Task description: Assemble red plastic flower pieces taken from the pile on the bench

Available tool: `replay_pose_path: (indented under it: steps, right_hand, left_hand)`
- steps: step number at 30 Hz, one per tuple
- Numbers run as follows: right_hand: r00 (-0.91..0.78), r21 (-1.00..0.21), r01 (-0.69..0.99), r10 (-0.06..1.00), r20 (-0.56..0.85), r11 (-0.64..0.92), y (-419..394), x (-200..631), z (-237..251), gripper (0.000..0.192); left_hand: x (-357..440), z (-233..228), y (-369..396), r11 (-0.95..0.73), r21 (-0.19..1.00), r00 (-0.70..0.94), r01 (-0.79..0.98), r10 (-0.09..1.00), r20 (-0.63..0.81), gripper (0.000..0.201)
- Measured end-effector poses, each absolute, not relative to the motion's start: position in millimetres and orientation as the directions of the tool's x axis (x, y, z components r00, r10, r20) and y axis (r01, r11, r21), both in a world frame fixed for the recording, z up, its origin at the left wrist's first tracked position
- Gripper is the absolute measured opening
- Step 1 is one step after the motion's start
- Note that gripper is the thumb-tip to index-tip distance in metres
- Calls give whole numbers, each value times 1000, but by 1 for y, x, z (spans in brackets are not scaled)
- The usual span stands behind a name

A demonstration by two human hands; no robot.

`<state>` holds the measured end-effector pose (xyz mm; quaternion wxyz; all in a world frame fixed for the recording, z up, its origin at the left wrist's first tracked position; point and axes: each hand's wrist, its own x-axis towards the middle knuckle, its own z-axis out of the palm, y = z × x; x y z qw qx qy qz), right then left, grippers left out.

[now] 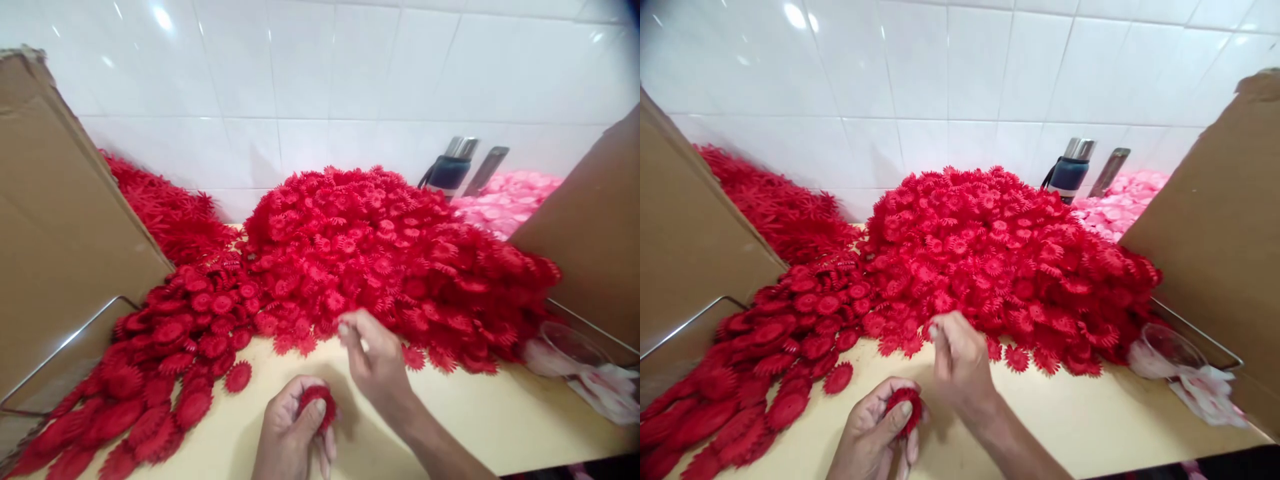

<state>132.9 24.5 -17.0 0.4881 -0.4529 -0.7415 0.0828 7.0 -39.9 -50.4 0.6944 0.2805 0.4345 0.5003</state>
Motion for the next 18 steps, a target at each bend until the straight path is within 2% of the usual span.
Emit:
replay_pose_path:
  steps: [2, 4, 6, 7, 9, 11, 13, 16, 18]
  right_hand:
    - [-170, -407, 722, 713, 680, 560, 50, 142, -7, 24]
    - [-232, -244, 835, 718, 656, 493, 68, 152, 0, 27]
    - [-244, -182, 868, 716, 654, 462, 72, 159, 4, 27]
    - [-239, -205, 854, 712, 660, 477, 68, 160, 5, 26]
    - [-246, -356, 759, 747, 618, 545, 49, 156, 3, 23]
    - [-309, -580, 592, 822, 478, 560, 23, 147, -2, 19]
    - [-400, -768, 451, 872, 281, 454, 0, 137, -11, 16]
    - [-439, -879, 388, 894, 88, 277, -16, 126, -24, 18]
    - [-436, -890, 377, 897, 74, 257, -16, 124, -30, 10]
  left_hand:
    - [5, -47, -40, 358, 809, 105, -467, 930, -351, 27]
    - [3, -43, -40, 356, 803, 92, -478, 930, -357, 25]
    - [2, -40, -38, 350, 802, 76, -483, 930, -360, 25]
    - [1, -39, -38, 346, 802, 65, -487, 930, -361, 26]
    - [0, -38, -36, 344, 802, 45, -488, 928, -370, 28]
    - [1, -40, -36, 348, 803, 30, -483, 924, -382, 31]
    - [3, -42, -37, 346, 804, 19, -483, 923, -385, 33]
    - [6, -44, -39, 324, 812, 10, -486, 931, -365, 31]
    - [6, -45, -39, 323, 815, 26, -480, 934, -355, 33]
